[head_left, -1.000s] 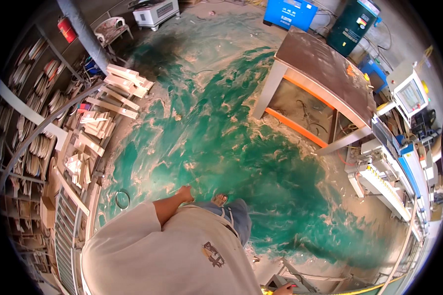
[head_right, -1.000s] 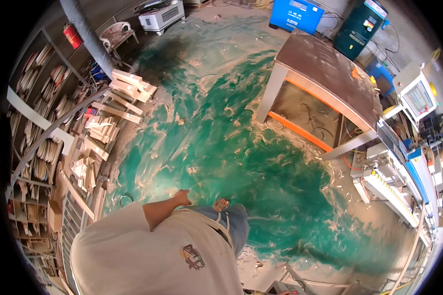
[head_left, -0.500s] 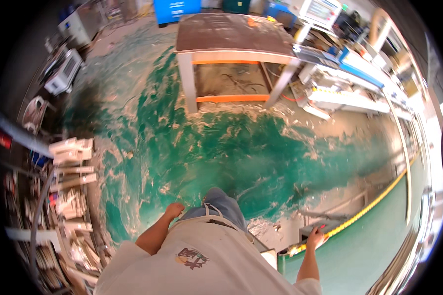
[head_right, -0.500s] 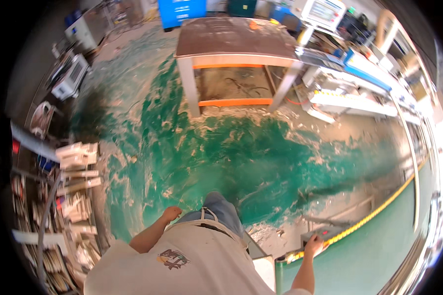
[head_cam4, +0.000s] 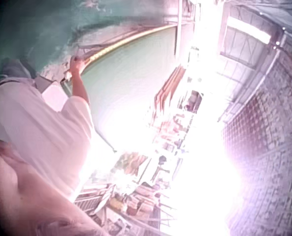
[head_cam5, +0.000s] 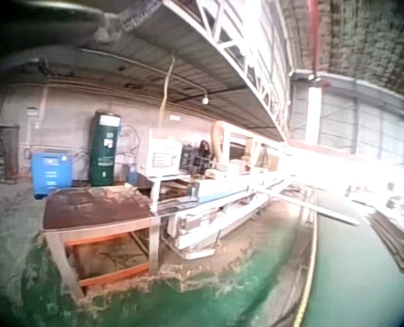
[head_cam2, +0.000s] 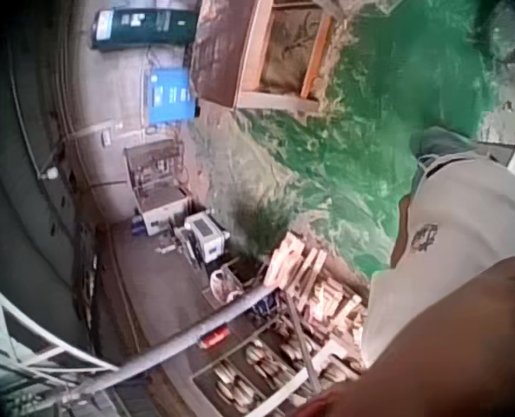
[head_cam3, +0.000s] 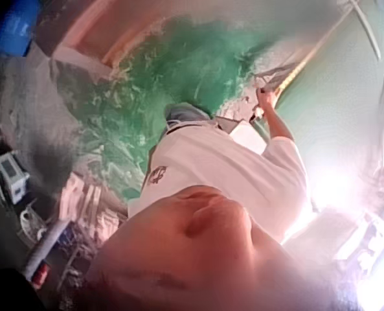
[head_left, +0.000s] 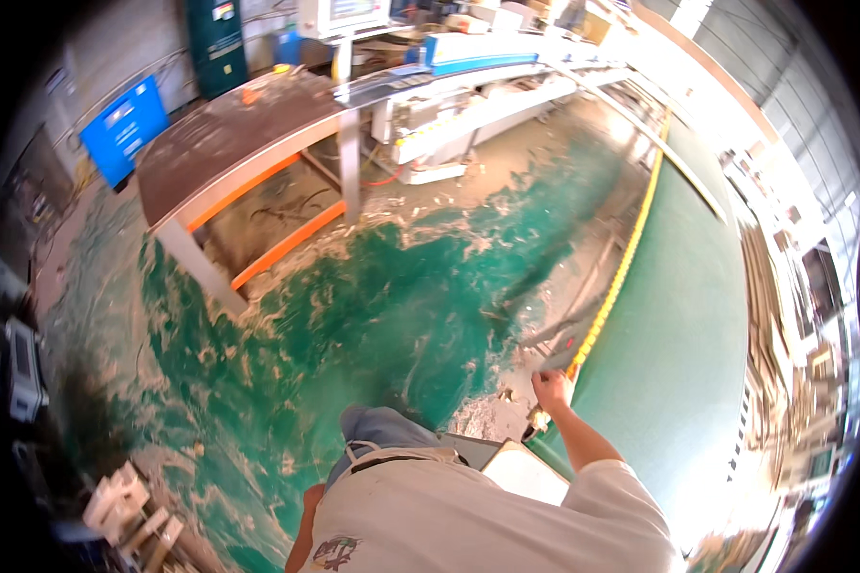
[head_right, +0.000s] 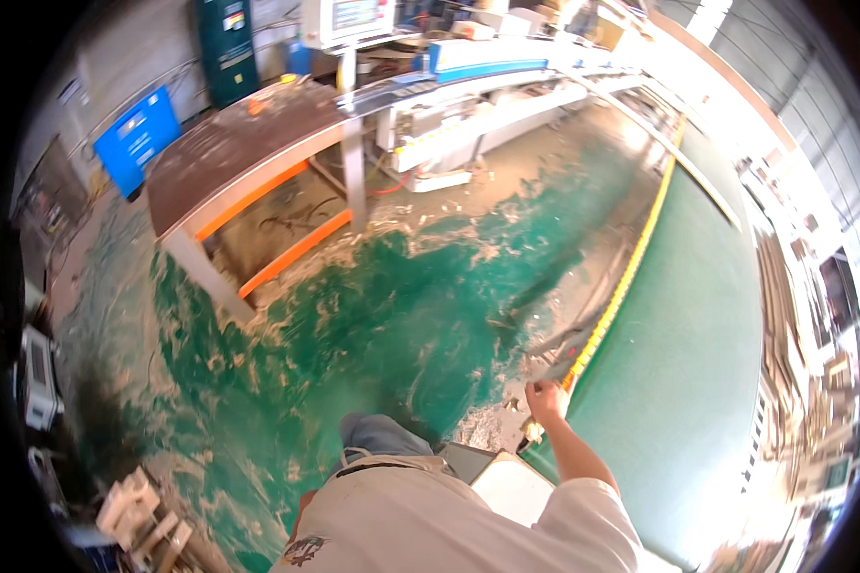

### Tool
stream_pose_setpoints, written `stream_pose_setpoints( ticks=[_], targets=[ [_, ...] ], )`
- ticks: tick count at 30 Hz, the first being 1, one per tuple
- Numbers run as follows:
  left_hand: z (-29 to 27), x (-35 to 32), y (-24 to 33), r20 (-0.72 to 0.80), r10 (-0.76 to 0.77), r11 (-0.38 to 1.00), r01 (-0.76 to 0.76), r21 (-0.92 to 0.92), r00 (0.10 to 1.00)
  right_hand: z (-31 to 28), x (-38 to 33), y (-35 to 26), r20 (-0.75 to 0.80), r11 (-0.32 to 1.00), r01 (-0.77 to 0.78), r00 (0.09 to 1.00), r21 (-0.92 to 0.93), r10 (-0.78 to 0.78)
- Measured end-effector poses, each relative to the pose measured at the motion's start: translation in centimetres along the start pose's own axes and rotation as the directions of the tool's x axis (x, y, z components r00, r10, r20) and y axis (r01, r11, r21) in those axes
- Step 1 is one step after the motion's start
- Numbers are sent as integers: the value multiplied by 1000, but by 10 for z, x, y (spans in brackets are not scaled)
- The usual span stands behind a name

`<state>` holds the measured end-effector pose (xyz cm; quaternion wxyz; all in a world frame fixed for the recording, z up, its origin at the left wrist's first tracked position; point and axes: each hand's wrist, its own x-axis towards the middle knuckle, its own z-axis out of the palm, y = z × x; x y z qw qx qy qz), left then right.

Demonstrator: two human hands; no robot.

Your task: The person picks up wood panels from a stack, feeds them individually through a machine for processing, and luego places them onto a different stack.

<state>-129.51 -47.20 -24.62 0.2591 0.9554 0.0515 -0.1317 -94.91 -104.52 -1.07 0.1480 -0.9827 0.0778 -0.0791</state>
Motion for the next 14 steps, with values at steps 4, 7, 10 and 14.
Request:
stream_pose_setpoints(
  ticks=[4,7,10,14],
  targets=[
    [-9,-4,-12,59,-126,970,135,-203,990,-8,-1,-6,-26,998,41,999,-38,-42],
    [-16,12,-12,151,-56,998,54,13,987,-9,2,-9,-43,998,38,998,-55,-40],
    [-36,14,-9,257,-296,955,295,45,920,-6,4,-11,-49,999,40,998,-38,-41],
    [-75,20,29,249,-521,794,570,-210,817,1,2,-1,-105,1000,-3,994,29,6]
  ],
)
